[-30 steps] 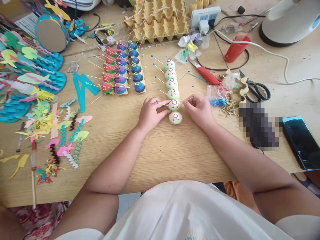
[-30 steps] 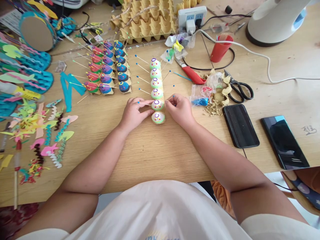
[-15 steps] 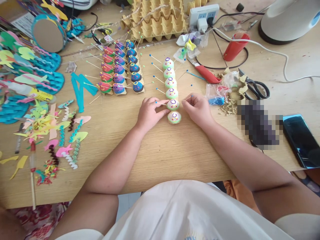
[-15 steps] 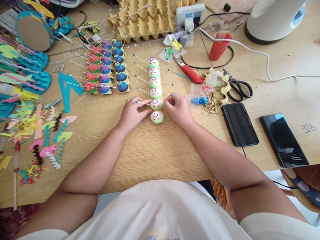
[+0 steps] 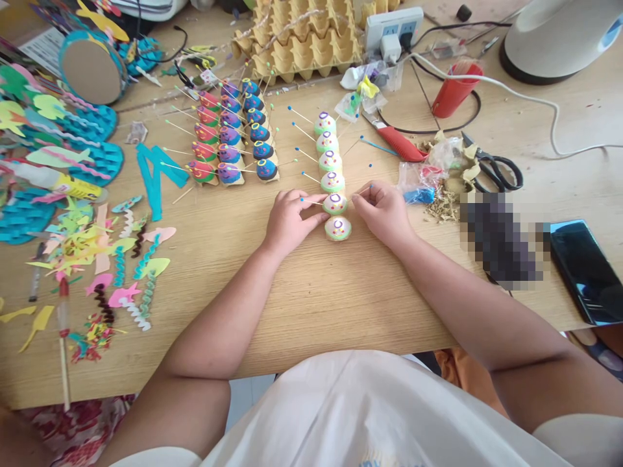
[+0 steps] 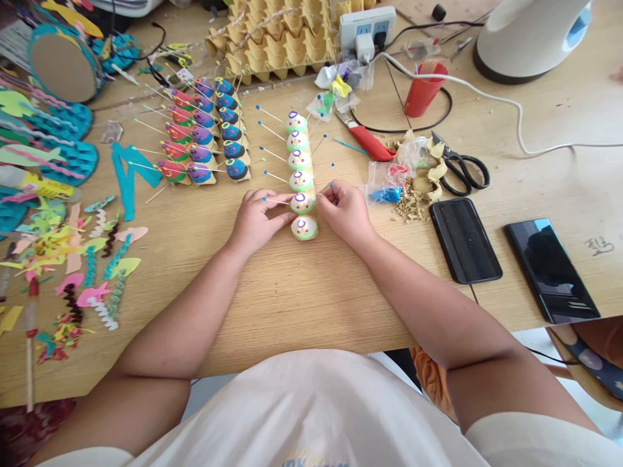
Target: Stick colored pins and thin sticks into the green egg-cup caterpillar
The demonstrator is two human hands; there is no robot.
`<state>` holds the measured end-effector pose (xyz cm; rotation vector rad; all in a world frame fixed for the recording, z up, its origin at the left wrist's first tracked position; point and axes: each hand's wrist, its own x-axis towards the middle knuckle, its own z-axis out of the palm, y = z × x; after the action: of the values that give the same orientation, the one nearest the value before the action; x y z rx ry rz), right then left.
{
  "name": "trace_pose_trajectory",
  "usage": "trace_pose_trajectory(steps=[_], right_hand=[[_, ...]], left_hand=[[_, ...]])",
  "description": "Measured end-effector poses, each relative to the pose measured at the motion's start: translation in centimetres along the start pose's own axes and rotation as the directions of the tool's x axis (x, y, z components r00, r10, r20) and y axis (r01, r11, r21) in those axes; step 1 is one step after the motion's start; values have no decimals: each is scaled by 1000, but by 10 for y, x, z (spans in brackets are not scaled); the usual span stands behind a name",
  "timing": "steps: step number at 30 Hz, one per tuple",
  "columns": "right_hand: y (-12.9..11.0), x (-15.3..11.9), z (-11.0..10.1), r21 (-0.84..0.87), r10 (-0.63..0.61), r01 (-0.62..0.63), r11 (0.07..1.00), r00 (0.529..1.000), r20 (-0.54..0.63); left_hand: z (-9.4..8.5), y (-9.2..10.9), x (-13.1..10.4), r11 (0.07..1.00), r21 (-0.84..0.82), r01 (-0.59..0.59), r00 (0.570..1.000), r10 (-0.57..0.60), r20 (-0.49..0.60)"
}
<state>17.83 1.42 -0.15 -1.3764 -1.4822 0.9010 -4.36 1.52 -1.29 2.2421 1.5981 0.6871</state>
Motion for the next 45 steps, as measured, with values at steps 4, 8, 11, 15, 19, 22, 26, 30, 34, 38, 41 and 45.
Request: trace_pose_trajectory(steps=[4, 8, 11, 15, 19, 22, 26, 30, 34, 38, 41, 45], right_hand=[[0, 0, 0, -6, 4, -4, 1000, 1000, 2], [-2, 1, -3, -24, 15, -15, 1000, 1000, 11], [-3, 3, -5, -33, 25, -24, 999, 999, 35], [-1, 4, -7, -24, 38, -37, 999, 998, 44], [2, 5, -7, 11, 38, -39, 999, 998, 47], [2, 6, -7, 35, 48, -50, 998, 997, 55], [0, 6, -8, 47, 61, -65, 997, 995, 81], [-1, 6, -10, 41, 55, -59, 997, 995, 87], [0, 5, -10, 9, 63, -64, 998, 996, 62], [-1, 6, -10, -6, 85, -85, 996, 994, 68], [-5, 6, -12, 30, 128, -132, 991, 986, 105], [-11, 5, -15, 29, 153, -157, 987, 981, 123]], left_hand=[[0, 0, 0, 1000, 1, 1, 1000, -1, 1], [0, 1, 0, 1000, 1, 1, 1000, -1, -5], [-1, 1, 0, 1000, 0, 1, 1000, -1, -7], [-1, 2, -1, 1000, 11, -4, 1000, 4, -8], [0, 1, -1, 1000, 15, -8, 1000, 8, -12], [0, 1, 0, 1000, 13, -8, 1000, 8, -12], [-1, 1, 0, 1000, 13, -2, 1000, 2, -7], [-1, 2, 0, 1000, 8, -1, 1000, 1, -4], [-1, 2, 0, 1000, 6, -7, 1000, 7, -9], [0, 1, 0, 1000, 0, -12, 1000, 12, -10], [1, 0, 0, 1000, 7, -11, 1000, 11, -10], [1, 0, -1, 1000, 6, -14, 1000, 14, -21]])
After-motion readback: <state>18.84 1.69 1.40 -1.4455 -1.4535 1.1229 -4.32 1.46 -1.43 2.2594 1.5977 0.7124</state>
